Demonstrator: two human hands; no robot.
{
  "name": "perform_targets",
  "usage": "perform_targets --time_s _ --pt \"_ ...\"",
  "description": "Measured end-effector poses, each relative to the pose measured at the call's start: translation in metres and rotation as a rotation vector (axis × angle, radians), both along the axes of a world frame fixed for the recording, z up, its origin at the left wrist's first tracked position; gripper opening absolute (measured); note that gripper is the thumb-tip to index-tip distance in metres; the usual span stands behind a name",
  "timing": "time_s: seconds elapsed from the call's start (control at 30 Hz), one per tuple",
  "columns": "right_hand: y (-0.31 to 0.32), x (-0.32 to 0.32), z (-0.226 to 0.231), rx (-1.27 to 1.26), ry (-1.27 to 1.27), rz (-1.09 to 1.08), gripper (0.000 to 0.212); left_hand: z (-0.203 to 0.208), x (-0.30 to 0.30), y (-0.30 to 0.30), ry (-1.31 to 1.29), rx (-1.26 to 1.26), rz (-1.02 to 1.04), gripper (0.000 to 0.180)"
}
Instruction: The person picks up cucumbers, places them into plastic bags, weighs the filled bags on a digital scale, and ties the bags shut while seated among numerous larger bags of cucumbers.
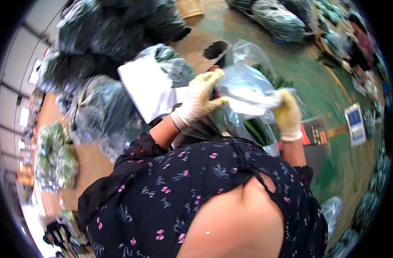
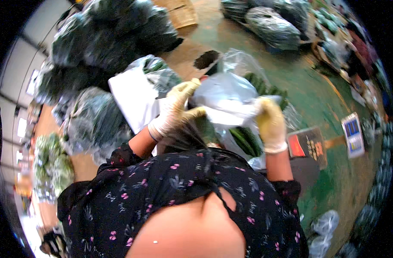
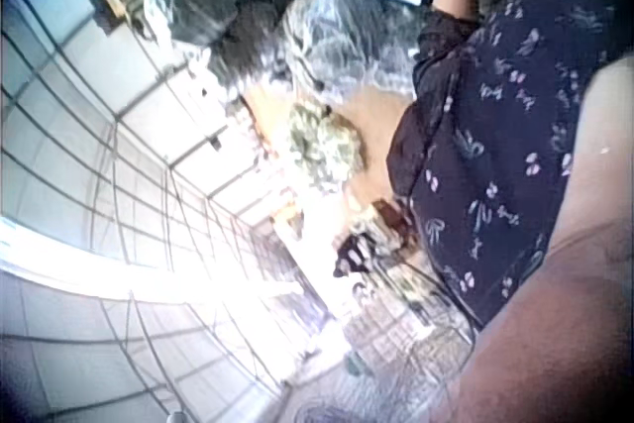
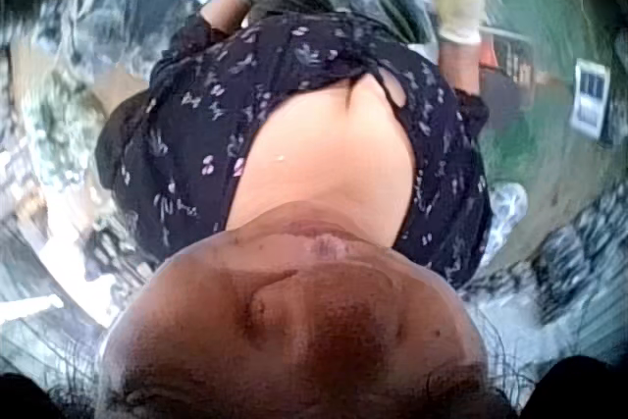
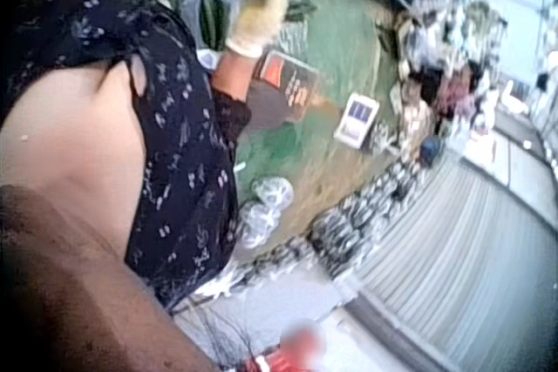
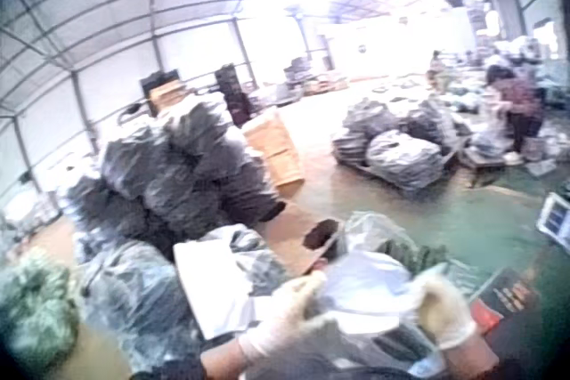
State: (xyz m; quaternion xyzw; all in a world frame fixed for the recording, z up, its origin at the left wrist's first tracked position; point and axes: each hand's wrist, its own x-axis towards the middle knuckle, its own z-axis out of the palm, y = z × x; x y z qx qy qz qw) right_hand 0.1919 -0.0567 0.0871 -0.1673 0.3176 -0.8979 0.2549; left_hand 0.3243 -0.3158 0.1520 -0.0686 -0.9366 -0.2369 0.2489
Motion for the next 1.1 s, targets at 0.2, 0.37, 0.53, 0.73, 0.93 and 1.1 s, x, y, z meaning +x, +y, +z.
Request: perform_targets --time_s 0.2,0.37,0.53,0.73,0.93,1.1 --pt "0.045 -0.024 0.006 -0.087 -0.013 -0.102 0.027 -0.12 0.086 -0.168 -0.04 0.228 1.177 0.089" --pt "0.053 -0.035 0.006 0.104 -0.018 -0.102 0.026 -0.152 0.061 -0.192 -0.233 0.659 1.247 0.113" --pt "0.033 -0.023 0.017 0.181 -0.02 -0.02 0.019 -0.173 0.064 -0.253 -0.308 0.456 1.172 0.103" --pt "0.01 -0.024 0.006 0.286 0.085 -0.033 0.02 -0.097 0.063 -0.382 -0.496 -0.452 1.012 0.025" --pt "-0.001 -0.03 0.014 0.374 0.161 -0.035 0.021 -0.036 0.038 -0.444 -0.539 -0.814 0.988 0.031" --pt "-0.023 -0.016 0.028 0.594 0.255 -0.13 0.019 -0.052 0.074 -0.533 -0.21 0.344 0.98 0.059"
